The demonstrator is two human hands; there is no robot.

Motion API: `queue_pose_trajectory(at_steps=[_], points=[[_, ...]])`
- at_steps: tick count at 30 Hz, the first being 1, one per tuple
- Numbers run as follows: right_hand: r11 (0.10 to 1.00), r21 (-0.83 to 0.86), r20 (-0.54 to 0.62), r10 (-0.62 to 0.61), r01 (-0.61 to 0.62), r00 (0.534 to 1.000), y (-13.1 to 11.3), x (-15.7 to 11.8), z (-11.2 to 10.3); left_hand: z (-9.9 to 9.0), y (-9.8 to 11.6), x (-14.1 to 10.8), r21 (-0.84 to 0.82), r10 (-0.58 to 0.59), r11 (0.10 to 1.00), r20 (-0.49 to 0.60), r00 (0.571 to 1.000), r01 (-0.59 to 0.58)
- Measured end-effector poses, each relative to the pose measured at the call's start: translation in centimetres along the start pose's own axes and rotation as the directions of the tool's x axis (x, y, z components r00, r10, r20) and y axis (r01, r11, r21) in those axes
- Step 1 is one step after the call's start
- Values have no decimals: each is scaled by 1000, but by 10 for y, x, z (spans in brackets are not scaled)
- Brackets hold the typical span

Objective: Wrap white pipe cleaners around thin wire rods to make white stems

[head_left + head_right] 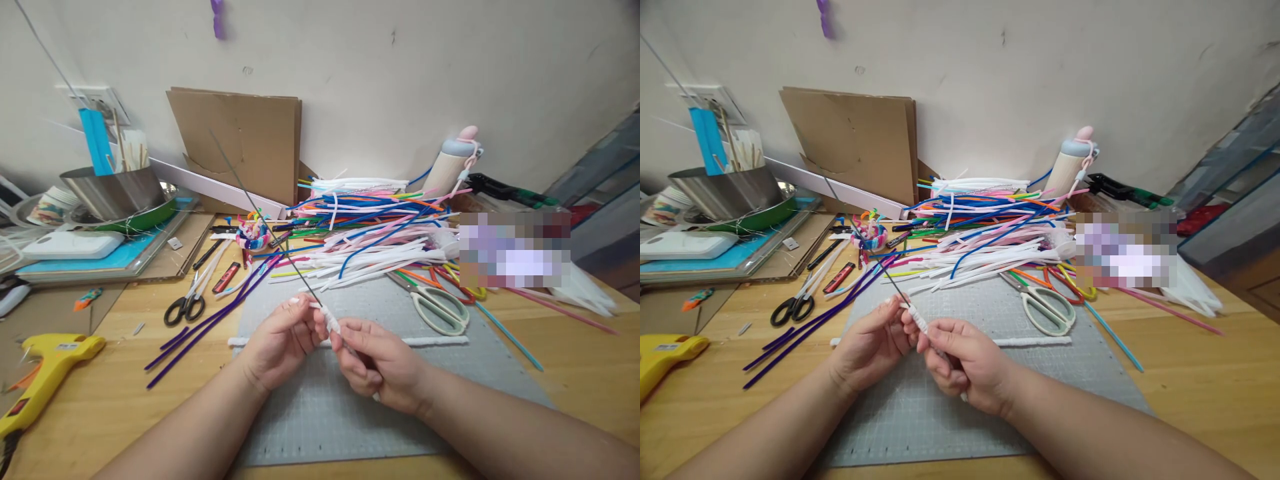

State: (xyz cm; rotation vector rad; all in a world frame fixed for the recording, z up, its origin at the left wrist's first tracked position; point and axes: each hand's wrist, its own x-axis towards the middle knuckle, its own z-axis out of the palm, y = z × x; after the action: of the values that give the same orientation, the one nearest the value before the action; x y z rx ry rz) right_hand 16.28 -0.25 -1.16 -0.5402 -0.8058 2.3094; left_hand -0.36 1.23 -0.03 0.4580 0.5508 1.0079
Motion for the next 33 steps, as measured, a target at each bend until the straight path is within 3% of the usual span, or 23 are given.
queue_pose_trajectory(at_steps=[4, 11, 19, 22, 27, 33], points=[[999, 42, -51, -4, 6, 999, -1, 0, -1, -1, 0, 2, 25, 34, 999, 42, 999, -35], [989, 132, -60, 81, -72, 995, -3, 1, -2, -2, -1, 4, 149, 89, 985, 22, 996, -91], [917, 317, 132, 209, -241, 969, -4, 0, -9, -4, -3, 6, 270, 176, 950, -49, 983, -157], [914, 302, 157, 234, -272, 960, -4, 0, -9, -5, -4, 6, 244, 187, 954, -28, 982, -174], [955, 171, 103, 228, -243, 968, -3, 0, -8, -5, -3, 5, 222, 156, 962, 25, 987, -158], [981, -24, 40, 193, -192, 980, -2, 2, -3, -1, -5, 5, 345, 110, 932, 15, 994, -108]])
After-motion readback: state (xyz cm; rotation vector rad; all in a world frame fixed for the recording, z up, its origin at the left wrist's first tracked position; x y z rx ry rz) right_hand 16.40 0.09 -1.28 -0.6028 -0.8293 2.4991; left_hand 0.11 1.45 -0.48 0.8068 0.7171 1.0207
